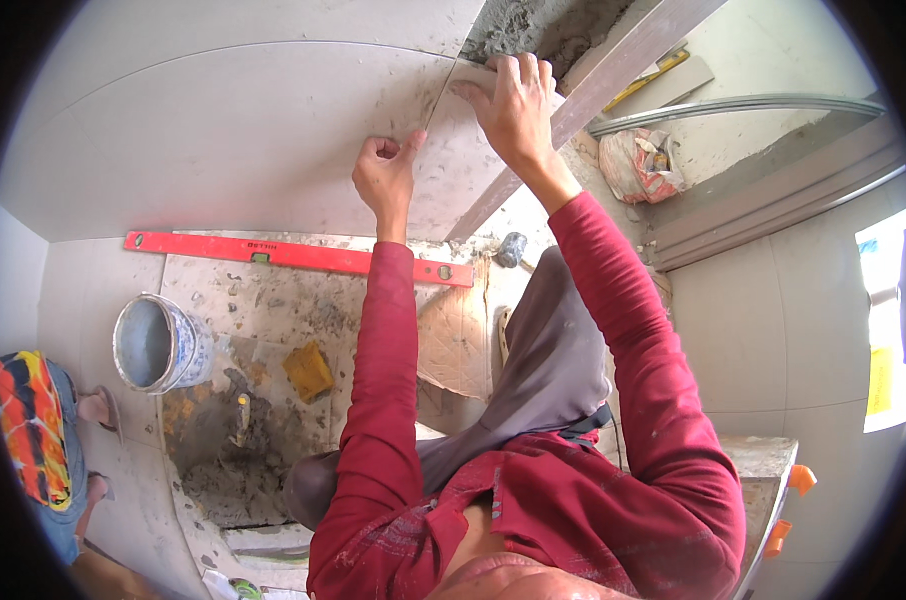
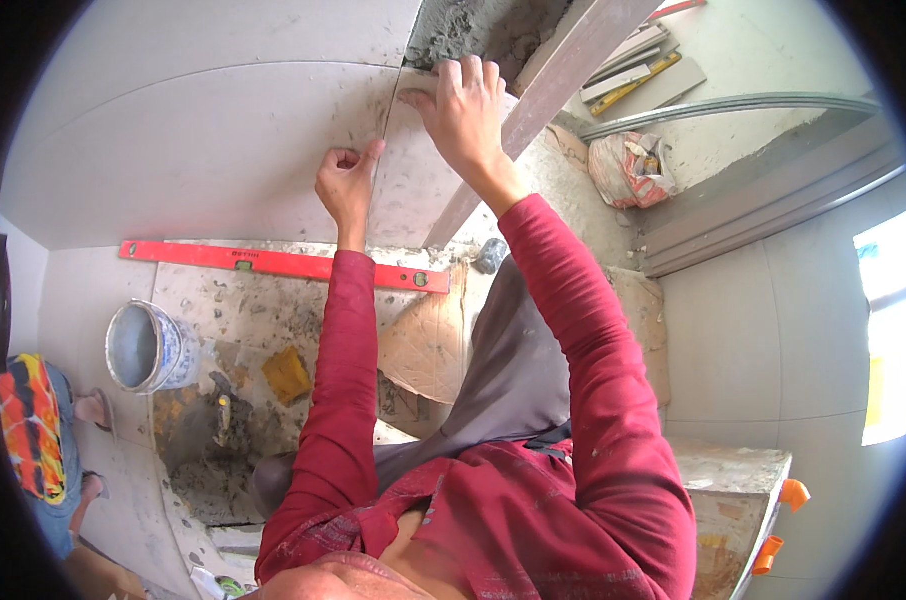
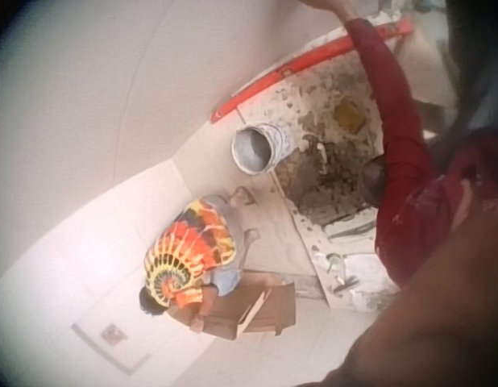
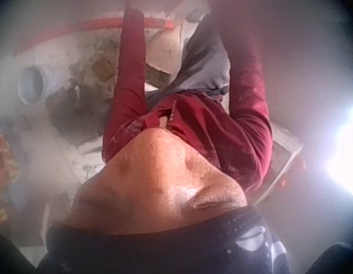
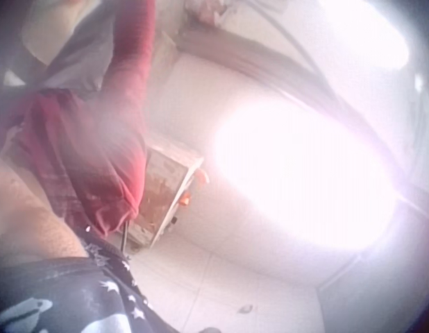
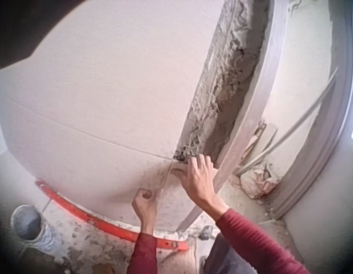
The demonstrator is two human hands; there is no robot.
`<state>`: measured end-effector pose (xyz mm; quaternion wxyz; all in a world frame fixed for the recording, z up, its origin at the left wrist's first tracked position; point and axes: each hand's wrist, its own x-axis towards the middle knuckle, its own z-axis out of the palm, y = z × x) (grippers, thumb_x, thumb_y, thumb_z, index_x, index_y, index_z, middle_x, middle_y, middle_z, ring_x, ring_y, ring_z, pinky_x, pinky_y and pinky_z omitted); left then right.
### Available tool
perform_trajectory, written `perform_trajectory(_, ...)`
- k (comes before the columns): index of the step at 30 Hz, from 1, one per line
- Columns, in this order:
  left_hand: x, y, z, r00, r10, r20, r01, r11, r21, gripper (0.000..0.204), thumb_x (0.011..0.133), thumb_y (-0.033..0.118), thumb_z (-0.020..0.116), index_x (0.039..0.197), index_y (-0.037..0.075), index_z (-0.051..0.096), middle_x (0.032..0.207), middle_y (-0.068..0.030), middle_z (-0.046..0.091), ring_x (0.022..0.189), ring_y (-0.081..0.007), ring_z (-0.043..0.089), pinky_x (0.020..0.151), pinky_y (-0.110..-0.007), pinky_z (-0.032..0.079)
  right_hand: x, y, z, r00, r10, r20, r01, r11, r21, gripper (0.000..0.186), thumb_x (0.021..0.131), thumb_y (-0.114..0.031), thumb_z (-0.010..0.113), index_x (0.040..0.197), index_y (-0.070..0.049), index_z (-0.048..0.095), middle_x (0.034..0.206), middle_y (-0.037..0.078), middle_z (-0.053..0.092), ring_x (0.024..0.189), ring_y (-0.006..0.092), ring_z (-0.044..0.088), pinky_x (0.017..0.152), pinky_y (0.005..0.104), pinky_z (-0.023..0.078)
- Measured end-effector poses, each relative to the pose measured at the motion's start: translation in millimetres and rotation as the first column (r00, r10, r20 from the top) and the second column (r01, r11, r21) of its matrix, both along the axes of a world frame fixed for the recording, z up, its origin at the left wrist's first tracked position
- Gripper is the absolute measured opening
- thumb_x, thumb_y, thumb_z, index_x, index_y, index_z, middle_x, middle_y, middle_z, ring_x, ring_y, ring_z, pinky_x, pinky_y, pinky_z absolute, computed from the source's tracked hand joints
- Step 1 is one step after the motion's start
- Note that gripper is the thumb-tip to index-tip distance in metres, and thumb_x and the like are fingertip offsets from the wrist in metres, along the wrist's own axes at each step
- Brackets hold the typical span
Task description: The person installs floor tiles by applying cement, placing tiles, and using a level and hammer to ensure alignment. They also clean the tile surface with a sponge and water.
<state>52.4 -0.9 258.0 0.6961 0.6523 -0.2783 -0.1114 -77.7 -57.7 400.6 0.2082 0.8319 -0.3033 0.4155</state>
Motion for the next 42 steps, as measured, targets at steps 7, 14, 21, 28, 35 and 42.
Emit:
perform_trajectory(7, -0.6, -5.0, -3.6, 1.0, 0.012, -0.025, -0.012, 1.0, -0.023, 0.05, 0.07, 0.043, 0.094, 0.072, 0.002, 0.066, 0.063, -0.0052, 0.064, 0.057, -0.0178, 0.057, 0.06, -0.035, 0.048, 0.5, -10.8, -9.2, 0.998, 0.044, 0.053, -0.042, 0.998, -0.042, 0.05, 0.08, -0.034, 0.085, 0.107, 0.002, 0.064, 0.105, 0.019, 0.058, 0.099, 0.0375, 0.051, 0.089, 0.0478, 0.041)
perform_trajectory(14, -7.9, -5.6, 3.3, 0.995, 0.069, -0.075, -0.07, 0.998, -0.009, 0.053, 0.07, 0.045, 0.094, 0.071, 0.002, 0.064, 0.063, -0.0049, 0.062, 0.058, -0.018, 0.055, 0.06, -0.035, 0.047, 7.1, -3.9, -9.9, 0.996, 0.013, 0.083, -0.013, 1.0, -0.005, 0.048, 0.08, -0.032, 0.085, 0.107, 0.002, 0.063, 0.104, 0.019, 0.055, 0.098, 0.0362, 0.048, 0.089, 0.0477, 0.039)
perform_trajectory(21, -9.1, -5.9, 4.3, 0.995, 0.065, -0.078, -0.065, 0.998, 0.007, 0.052, 0.071, 0.044, 0.094, 0.073, 0.002, 0.064, 0.065, -0.0048, 0.062, 0.06, -0.018, 0.055, 0.062, -0.035, 0.048, 8.1, -3.8, -8.9, 0.996, -0.001, 0.086, -0.002, 0.999, 0.043, 0.048, 0.081, -0.031, 0.084, 0.108, 0.001, 0.063, 0.105, 0.019, 0.054, 0.1, 0.0362, 0.047, 0.09, 0.0481, 0.038)
perform_trajectory(28, -8.4, -8.4, -0.7, 0.997, 0.061, -0.054, -0.058, 0.997, 0.053, 0.06, 0.067, 0.054, 0.092, 0.08, 0.003, 0.065, 0.074, -0.0069, 0.065, 0.066, -0.0237, 0.061, 0.065, -0.04, 0.05, 9.0, -4.5, -8.5, 0.996, -0.016, 0.088, 0.013, 0.999, 0.042, 0.049, 0.08, -0.032, 0.085, 0.108, 0.001, 0.063, 0.105, 0.018, 0.054, 0.1, 0.0361, 0.047, 0.09, 0.0483, 0.038)
perform_trajectory(35, -7.5, -7.9, -1.6, 0.997, 0.066, -0.029, -0.065, 0.997, 0.033, 0.056, 0.07, 0.048, 0.093, 0.077, 0.002, 0.063, 0.069, -0.0058, 0.061, 0.063, -0.0204, 0.056, 0.063, -0.037, 0.049, 9.8, -4.0, -10.7, 0.995, 0.0, 0.102, -0.002, 1.0, 0.021, 0.05, 0.079, -0.033, 0.085, 0.109, 0.001, 0.063, 0.106, 0.018, 0.054, 0.1, 0.036, 0.047, 0.09, 0.0485, 0.039)
perform_trajectory(42, -7.0, -6.3, 2.4, 0.995, 0.033, -0.098, -0.026, 0.997, 0.07, 0.062, 0.066, 0.055, 0.093, 0.079, 0.003, 0.062, 0.075, -0.0064, 0.063, 0.068, -0.0236, 0.059, 0.067, -0.04, 0.05, 9.4, -4.6, -12.6, 0.993, 0.013, 0.115, -0.016, 1.0, 0.02, 0.051, 0.079, -0.032, 0.086, 0.11, 0.001, 0.062, 0.106, 0.018, 0.053, 0.101, 0.0364, 0.047, 0.09, 0.0486, 0.038)
